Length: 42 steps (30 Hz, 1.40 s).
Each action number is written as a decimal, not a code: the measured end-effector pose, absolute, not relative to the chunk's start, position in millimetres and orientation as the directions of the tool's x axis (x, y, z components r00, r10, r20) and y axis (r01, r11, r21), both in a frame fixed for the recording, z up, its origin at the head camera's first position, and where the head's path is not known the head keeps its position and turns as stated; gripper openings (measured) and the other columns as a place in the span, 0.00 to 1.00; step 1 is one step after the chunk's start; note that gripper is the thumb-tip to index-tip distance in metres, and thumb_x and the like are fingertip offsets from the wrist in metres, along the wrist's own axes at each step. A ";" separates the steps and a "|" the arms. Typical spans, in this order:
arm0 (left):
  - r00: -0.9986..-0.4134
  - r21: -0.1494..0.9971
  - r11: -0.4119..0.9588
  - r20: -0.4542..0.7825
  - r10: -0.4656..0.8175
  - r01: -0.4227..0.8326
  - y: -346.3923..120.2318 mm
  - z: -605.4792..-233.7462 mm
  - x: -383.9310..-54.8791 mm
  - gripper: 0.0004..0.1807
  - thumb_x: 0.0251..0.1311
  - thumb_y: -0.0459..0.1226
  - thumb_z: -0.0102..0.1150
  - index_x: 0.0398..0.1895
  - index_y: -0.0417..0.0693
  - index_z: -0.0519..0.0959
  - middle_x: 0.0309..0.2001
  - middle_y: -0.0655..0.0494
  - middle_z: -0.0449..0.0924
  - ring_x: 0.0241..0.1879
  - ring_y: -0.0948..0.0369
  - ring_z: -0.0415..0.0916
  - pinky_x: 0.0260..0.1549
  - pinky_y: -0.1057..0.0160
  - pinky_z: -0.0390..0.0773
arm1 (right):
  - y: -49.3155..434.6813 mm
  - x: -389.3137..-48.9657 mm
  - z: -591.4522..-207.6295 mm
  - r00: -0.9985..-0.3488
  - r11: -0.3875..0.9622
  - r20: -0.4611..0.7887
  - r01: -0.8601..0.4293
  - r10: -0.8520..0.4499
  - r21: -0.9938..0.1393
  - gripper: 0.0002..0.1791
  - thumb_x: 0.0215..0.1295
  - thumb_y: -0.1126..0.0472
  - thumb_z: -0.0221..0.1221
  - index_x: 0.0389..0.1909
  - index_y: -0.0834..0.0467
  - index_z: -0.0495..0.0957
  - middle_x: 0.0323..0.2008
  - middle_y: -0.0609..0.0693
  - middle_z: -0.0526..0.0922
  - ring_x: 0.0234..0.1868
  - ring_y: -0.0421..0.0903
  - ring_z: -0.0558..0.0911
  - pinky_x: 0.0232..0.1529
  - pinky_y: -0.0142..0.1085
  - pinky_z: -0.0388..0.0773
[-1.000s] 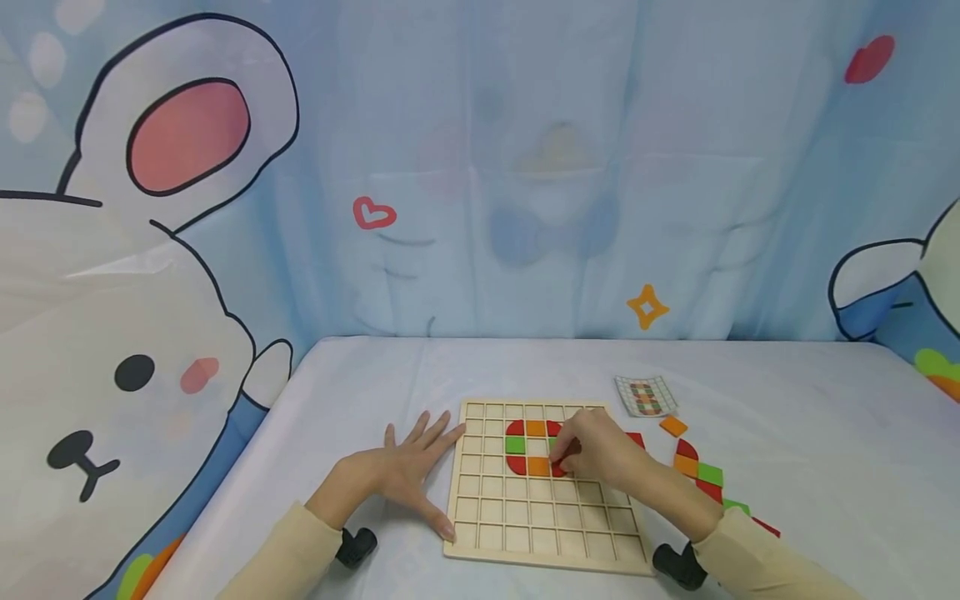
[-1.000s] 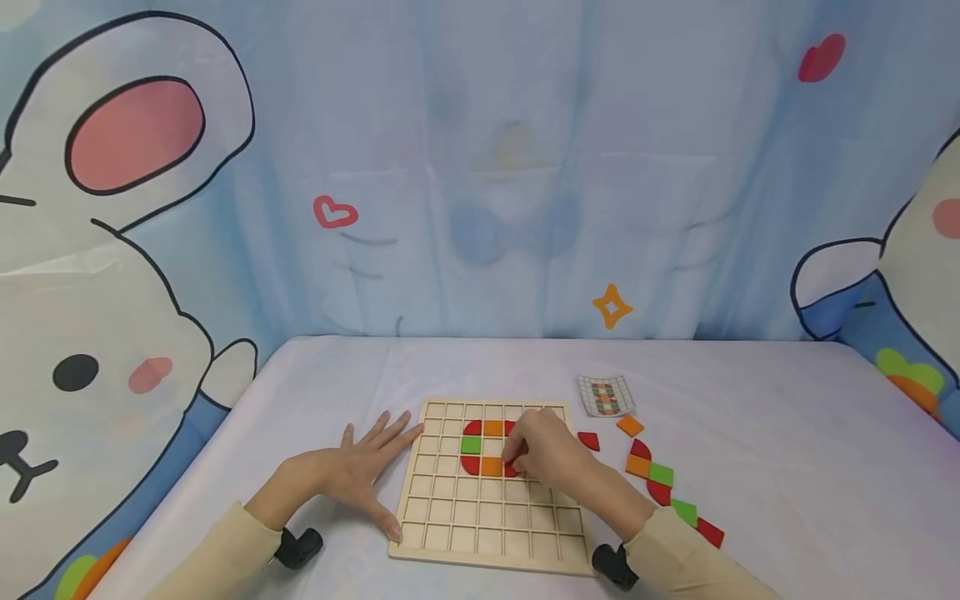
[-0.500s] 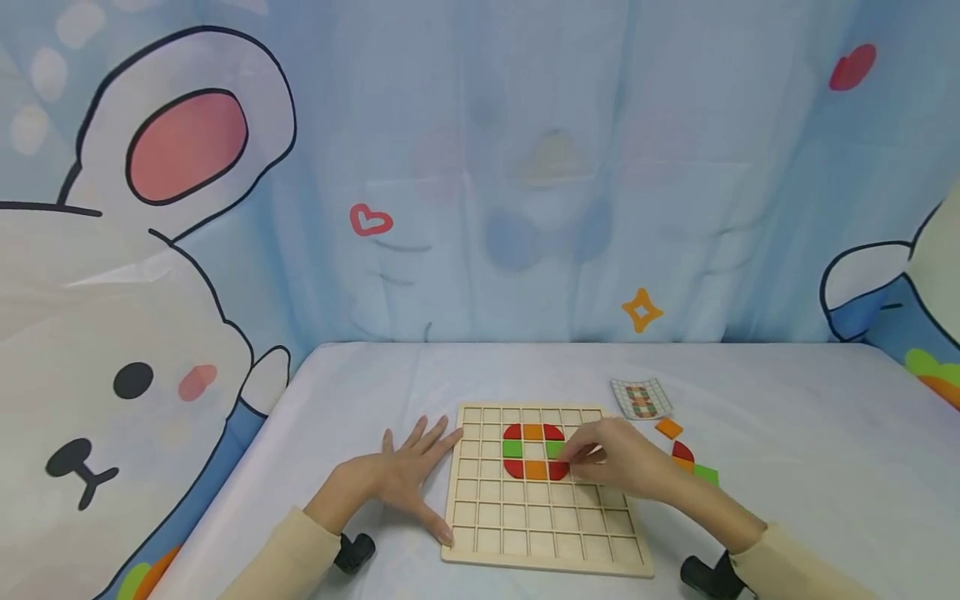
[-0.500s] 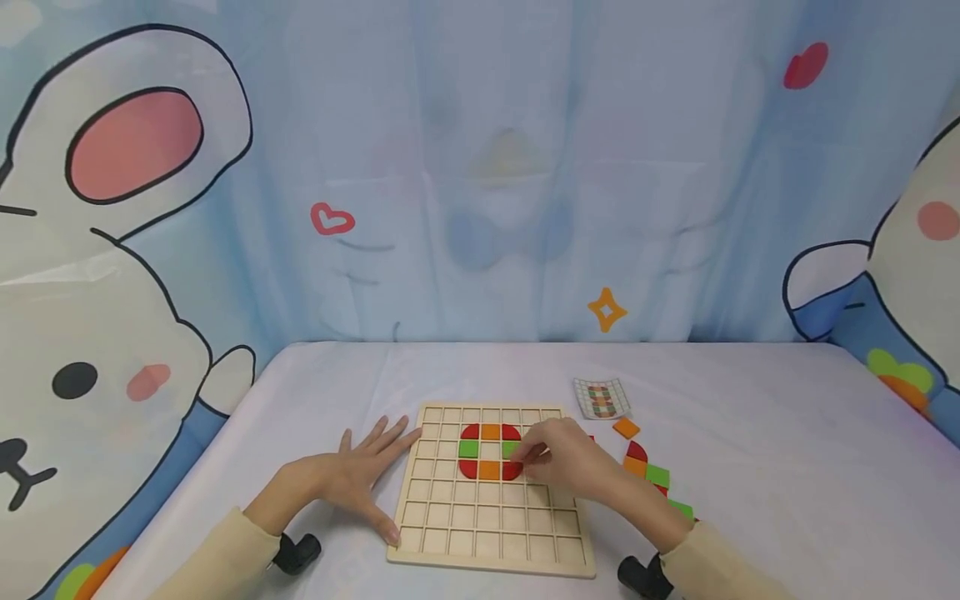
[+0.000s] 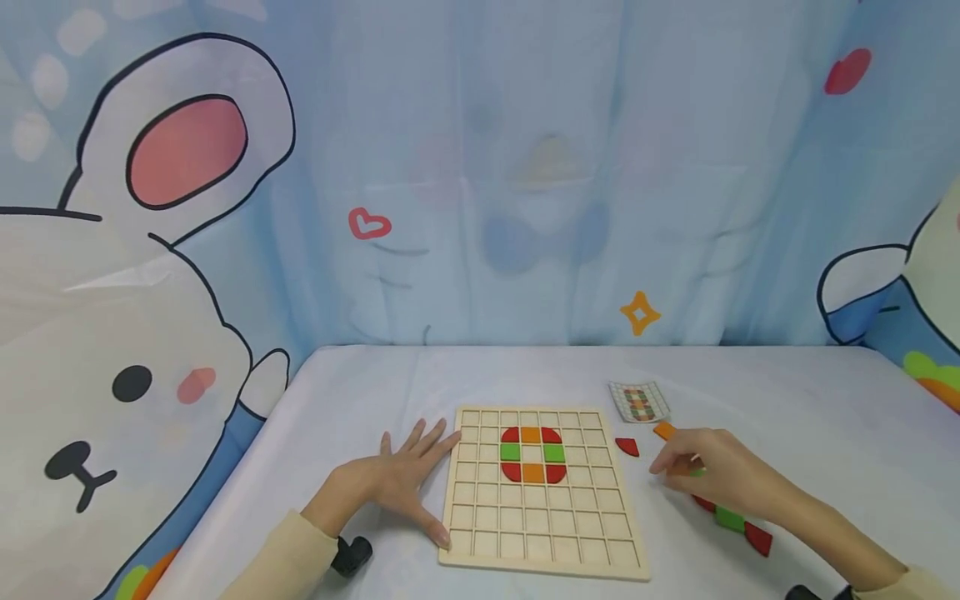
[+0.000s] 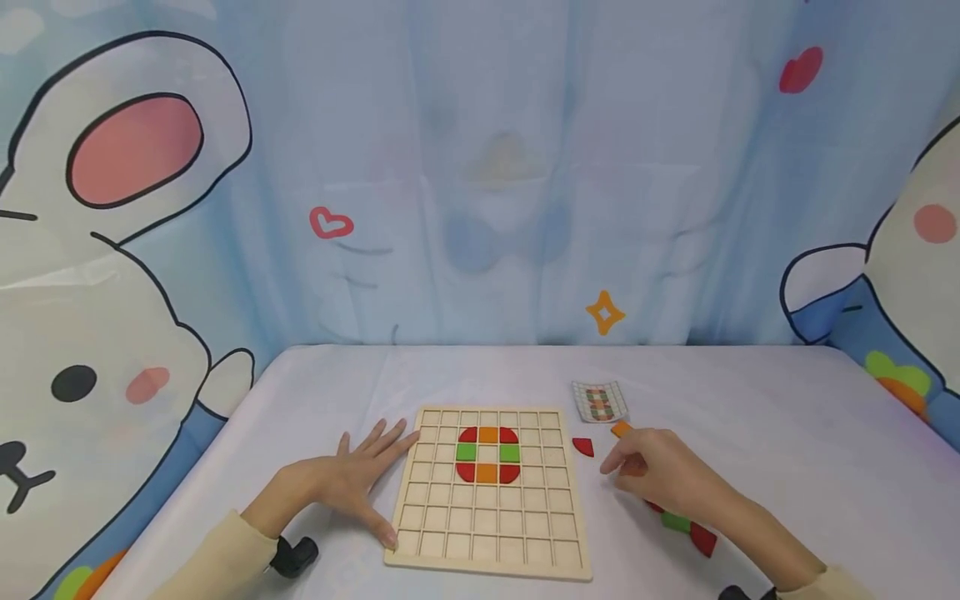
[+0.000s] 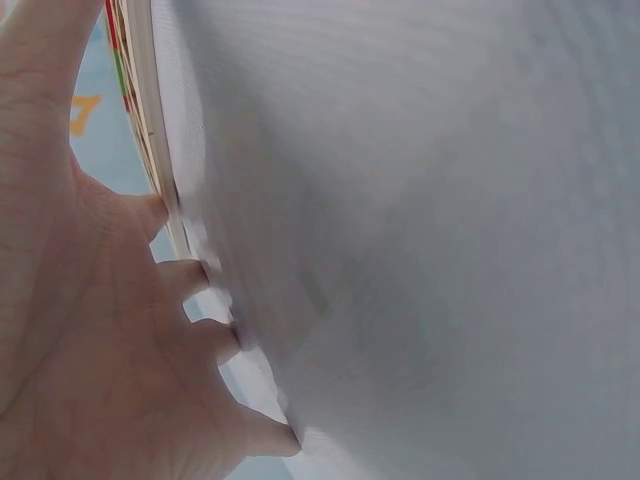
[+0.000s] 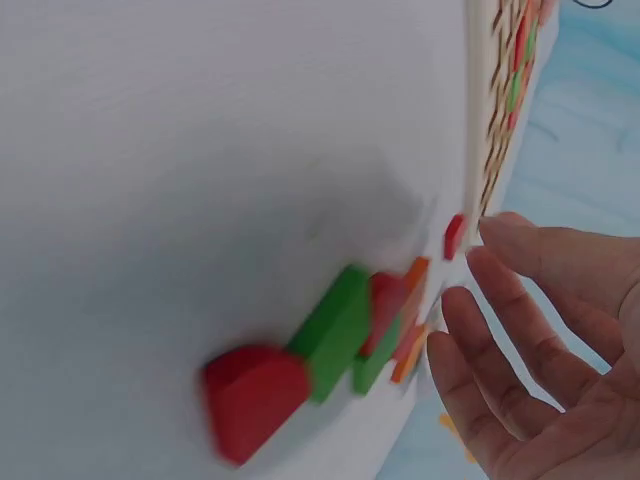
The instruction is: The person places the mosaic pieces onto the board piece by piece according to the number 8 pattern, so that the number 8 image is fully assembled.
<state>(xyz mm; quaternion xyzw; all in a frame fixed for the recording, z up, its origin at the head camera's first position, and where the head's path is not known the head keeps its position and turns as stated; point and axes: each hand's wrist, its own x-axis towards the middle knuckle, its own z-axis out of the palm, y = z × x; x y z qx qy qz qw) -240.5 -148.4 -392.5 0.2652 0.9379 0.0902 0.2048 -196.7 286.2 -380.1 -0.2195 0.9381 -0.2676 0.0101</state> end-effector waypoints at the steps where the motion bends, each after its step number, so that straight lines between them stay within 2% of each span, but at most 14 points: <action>1: -0.775 0.279 0.843 -0.338 0.534 0.459 -148.5 -392.5 -240.1 0.72 0.47 0.64 0.79 0.87 0.61 0.40 0.86 0.48 0.31 0.84 0.44 0.26 0.71 0.22 0.35 | 291.2 -195.5 -381.7 -0.912 0.769 0.088 -0.387 -0.401 -0.509 0.08 0.58 0.69 0.74 0.35 0.54 0.88 0.35 0.40 0.85 0.34 0.34 0.79 0.39 0.32 0.83; 3: -0.775 0.278 0.843 -0.337 0.534 0.460 -148.8 -392.7 -239.9 0.72 0.47 0.64 0.79 0.87 0.60 0.40 0.86 0.48 0.31 0.84 0.44 0.27 0.71 0.22 0.35 | 300.0 -193.9 -384.1 -0.930 0.792 0.070 -0.345 -0.360 -0.504 0.09 0.57 0.69 0.75 0.35 0.54 0.88 0.36 0.41 0.85 0.34 0.35 0.79 0.39 0.32 0.84; 9: -0.775 0.275 0.839 -0.327 0.540 0.469 -150.0 -394.4 -241.3 0.72 0.47 0.65 0.79 0.87 0.60 0.40 0.86 0.48 0.31 0.84 0.44 0.26 0.70 0.22 0.35 | 315.2 -191.5 -389.1 -0.964 0.839 0.050 -0.252 -0.260 -0.482 0.09 0.56 0.70 0.75 0.36 0.56 0.88 0.37 0.45 0.84 0.37 0.45 0.80 0.41 0.41 0.87; 20: -0.775 0.273 0.840 -0.328 0.540 0.469 -149.7 -395.5 -243.6 0.73 0.47 0.65 0.79 0.87 0.61 0.39 0.86 0.49 0.31 0.84 0.45 0.26 0.70 0.22 0.34 | 310.5 -199.7 -391.1 -0.973 0.861 0.051 -0.222 -0.224 -0.457 0.11 0.54 0.70 0.77 0.37 0.58 0.89 0.38 0.47 0.84 0.38 0.47 0.80 0.42 0.44 0.87; 34: -0.775 0.267 0.843 -0.337 0.535 0.466 -149.7 -392.9 -241.9 0.73 0.47 0.64 0.79 0.87 0.61 0.39 0.86 0.49 0.31 0.84 0.45 0.26 0.71 0.22 0.35 | 294.4 -212.4 -391.7 -0.971 0.863 0.048 -0.230 -0.234 -0.450 0.12 0.53 0.69 0.78 0.38 0.64 0.88 0.33 0.45 0.85 0.33 0.43 0.79 0.34 0.31 0.81; 42: -0.766 0.299 0.831 -0.331 0.551 0.468 -150.3 -394.6 -241.8 0.72 0.48 0.63 0.79 0.87 0.61 0.39 0.86 0.48 0.30 0.84 0.44 0.25 0.70 0.22 0.34 | 295.0 -215.6 -390.4 -0.965 0.852 0.000 -0.233 -0.263 -0.469 0.12 0.53 0.71 0.77 0.39 0.65 0.88 0.35 0.46 0.85 0.34 0.44 0.78 0.33 0.31 0.79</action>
